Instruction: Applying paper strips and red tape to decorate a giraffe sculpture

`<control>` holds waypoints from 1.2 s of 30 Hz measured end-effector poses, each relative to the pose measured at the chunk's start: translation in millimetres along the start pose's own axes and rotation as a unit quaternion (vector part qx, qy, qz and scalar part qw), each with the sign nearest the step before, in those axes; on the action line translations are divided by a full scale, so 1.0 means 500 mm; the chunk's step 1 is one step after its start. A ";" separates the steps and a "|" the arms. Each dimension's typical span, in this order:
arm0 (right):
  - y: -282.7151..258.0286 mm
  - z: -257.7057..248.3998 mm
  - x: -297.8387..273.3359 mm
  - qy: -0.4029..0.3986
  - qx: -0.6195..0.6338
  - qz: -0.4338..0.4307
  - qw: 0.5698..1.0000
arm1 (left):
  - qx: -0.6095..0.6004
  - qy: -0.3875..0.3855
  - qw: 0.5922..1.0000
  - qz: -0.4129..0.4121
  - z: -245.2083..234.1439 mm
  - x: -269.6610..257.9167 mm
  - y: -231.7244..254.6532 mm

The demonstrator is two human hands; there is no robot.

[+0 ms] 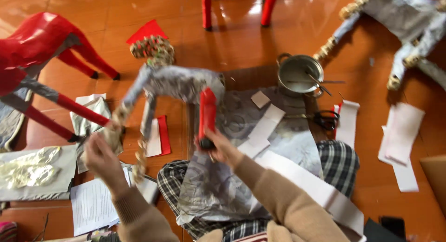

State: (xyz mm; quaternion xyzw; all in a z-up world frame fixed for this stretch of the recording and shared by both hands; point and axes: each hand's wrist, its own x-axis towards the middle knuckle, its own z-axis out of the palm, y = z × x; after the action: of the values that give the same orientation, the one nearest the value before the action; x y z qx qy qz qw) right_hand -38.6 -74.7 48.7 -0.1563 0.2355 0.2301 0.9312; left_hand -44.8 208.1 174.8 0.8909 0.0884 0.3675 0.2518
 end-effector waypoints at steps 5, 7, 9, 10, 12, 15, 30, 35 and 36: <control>-0.171 0.075 0.016 0.055 0.032 -0.077 0.995 | -0.211 -0.157 0.964 -0.030 0.068 0.099 0.189; -0.251 0.026 0.017 0.045 0.039 -0.107 0.992 | -0.221 -0.154 0.963 0.019 0.107 0.059 0.201; -0.317 -0.017 0.000 0.034 0.040 -0.140 0.989 | -0.235 -0.147 0.958 0.067 0.132 0.004 0.230; -0.342 -0.035 -0.018 0.052 0.022 -0.164 0.985 | -0.257 -0.164 0.952 0.014 0.135 -0.029 0.254; -0.379 -0.082 -0.037 0.078 0.005 -0.196 0.977 | -0.284 -0.190 0.939 -0.037 0.127 -0.084 0.297; -0.407 -0.152 -0.042 0.050 -0.007 -0.173 0.984 | -0.276 -0.233 0.932 -0.029 0.110 -0.144 0.340; -0.374 -0.241 -0.250 0.093 -0.169 -0.164 0.967 | -0.270 -0.256 0.916 -0.152 0.105 -0.301 0.299; -0.359 -0.261 -0.292 0.152 -0.234 -0.234 0.931 | -0.259 -0.264 0.919 -0.139 0.105 -0.299 0.295; -0.366 -0.273 -0.317 0.158 -0.228 -0.233 0.932 | -0.257 -0.272 0.917 -0.137 0.101 -0.295 0.297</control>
State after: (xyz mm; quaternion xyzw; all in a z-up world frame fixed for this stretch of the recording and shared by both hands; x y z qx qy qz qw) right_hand -120.8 -340.3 48.6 -0.4490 0.2774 0.0261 0.8490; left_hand -118.9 10.5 130.4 0.8404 0.0403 0.0827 0.5342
